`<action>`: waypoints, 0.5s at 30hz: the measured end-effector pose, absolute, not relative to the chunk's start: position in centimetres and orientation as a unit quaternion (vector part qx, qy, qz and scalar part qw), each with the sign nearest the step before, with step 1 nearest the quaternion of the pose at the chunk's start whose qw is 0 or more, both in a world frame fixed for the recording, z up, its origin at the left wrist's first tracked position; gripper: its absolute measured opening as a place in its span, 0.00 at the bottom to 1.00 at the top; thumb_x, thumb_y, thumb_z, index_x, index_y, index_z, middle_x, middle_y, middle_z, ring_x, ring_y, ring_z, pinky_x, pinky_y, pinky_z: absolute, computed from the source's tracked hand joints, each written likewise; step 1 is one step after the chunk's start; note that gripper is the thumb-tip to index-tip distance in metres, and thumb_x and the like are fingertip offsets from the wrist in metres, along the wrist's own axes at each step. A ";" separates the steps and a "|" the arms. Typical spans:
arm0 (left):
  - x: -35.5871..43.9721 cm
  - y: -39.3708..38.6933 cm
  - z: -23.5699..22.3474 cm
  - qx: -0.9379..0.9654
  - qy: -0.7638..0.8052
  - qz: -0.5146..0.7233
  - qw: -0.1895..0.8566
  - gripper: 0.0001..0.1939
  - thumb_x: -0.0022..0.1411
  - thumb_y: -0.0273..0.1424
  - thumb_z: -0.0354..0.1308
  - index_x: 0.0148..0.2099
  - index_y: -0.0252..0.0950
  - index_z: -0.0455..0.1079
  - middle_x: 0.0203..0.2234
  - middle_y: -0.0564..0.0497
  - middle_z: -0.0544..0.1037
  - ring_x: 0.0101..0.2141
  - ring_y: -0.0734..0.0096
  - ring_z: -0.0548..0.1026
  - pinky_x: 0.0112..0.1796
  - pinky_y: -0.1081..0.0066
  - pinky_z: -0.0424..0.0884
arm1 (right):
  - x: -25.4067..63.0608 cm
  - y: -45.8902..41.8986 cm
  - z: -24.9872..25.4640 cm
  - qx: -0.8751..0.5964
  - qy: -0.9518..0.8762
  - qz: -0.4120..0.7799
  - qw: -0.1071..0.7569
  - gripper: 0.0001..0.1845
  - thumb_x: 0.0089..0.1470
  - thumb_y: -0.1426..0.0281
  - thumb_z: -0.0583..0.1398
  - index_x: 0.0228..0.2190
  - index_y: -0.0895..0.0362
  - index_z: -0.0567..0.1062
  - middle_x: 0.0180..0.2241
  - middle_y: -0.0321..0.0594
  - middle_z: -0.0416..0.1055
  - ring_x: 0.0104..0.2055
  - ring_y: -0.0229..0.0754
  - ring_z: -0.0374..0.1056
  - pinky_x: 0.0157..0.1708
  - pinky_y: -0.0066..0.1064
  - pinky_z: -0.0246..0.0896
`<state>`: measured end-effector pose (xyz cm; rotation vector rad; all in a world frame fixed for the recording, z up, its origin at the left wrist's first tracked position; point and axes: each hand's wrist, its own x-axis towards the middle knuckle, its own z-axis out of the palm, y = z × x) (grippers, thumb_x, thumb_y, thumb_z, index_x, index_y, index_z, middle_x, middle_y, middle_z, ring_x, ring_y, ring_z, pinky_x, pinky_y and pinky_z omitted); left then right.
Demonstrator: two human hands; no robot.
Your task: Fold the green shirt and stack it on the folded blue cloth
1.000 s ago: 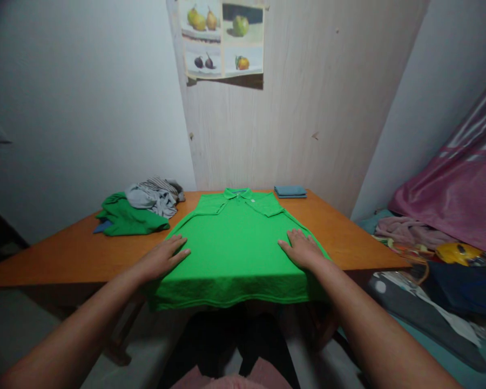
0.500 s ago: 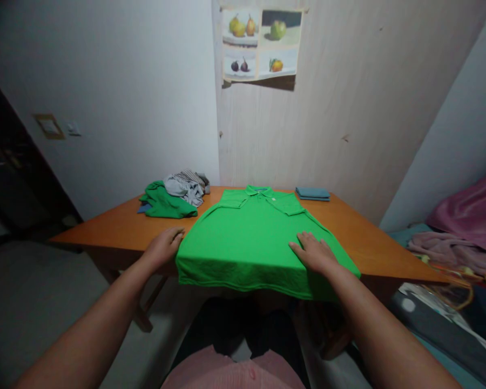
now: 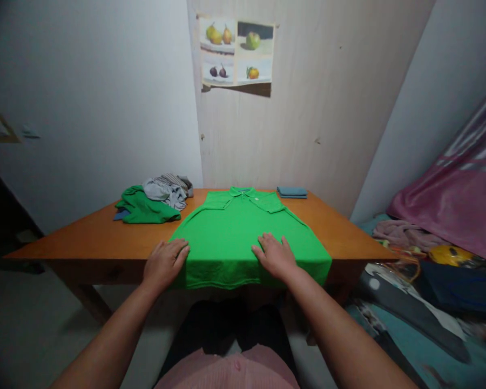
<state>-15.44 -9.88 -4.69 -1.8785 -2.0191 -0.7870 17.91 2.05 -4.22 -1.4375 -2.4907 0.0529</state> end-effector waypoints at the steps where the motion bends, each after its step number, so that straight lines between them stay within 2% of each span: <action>1: -15.4 -9.9 -4.9 -0.649 -0.700 -0.260 0.147 0.23 0.72 0.42 0.43 0.55 0.38 0.75 0.56 0.44 0.77 0.58 0.55 0.72 0.63 0.52 0.55 | 17.8 1.6 -4.4 -0.503 -0.853 0.014 0.142 0.33 0.68 0.49 0.44 0.63 0.53 0.66 0.68 0.47 0.58 0.71 0.51 0.49 0.68 0.56 0.34; 5: -16.0 -9.9 -5.7 -0.651 -0.690 -0.259 0.184 0.25 0.72 0.42 0.41 0.55 0.38 0.75 0.56 0.44 0.77 0.58 0.55 0.72 0.62 0.54 0.56 | 19.2 1.0 -5.2 -0.548 -0.814 -0.018 0.190 0.29 0.68 0.52 0.46 0.61 0.52 0.69 0.65 0.47 0.62 0.69 0.50 0.55 0.69 0.54 0.31; 11: -16.1 -9.8 -5.9 -0.651 -0.683 -0.269 0.193 0.26 0.72 0.42 0.40 0.55 0.36 0.76 0.56 0.42 0.77 0.57 0.56 0.72 0.60 0.57 0.59 | 23.6 1.8 -6.3 -0.600 -0.764 -0.057 0.230 0.25 0.69 0.57 0.48 0.58 0.52 0.72 0.63 0.45 0.66 0.67 0.50 0.58 0.68 0.57 0.26; 15: -15.1 -10.0 -5.3 -0.628 -0.708 -0.269 0.181 0.23 0.72 0.40 0.42 0.53 0.40 0.76 0.55 0.44 0.78 0.57 0.55 0.72 0.62 0.50 0.54 | 24.8 1.8 -6.5 -0.642 -0.719 -0.058 0.260 0.25 0.68 0.56 0.47 0.56 0.54 0.73 0.62 0.48 0.67 0.67 0.52 0.58 0.67 0.62 0.28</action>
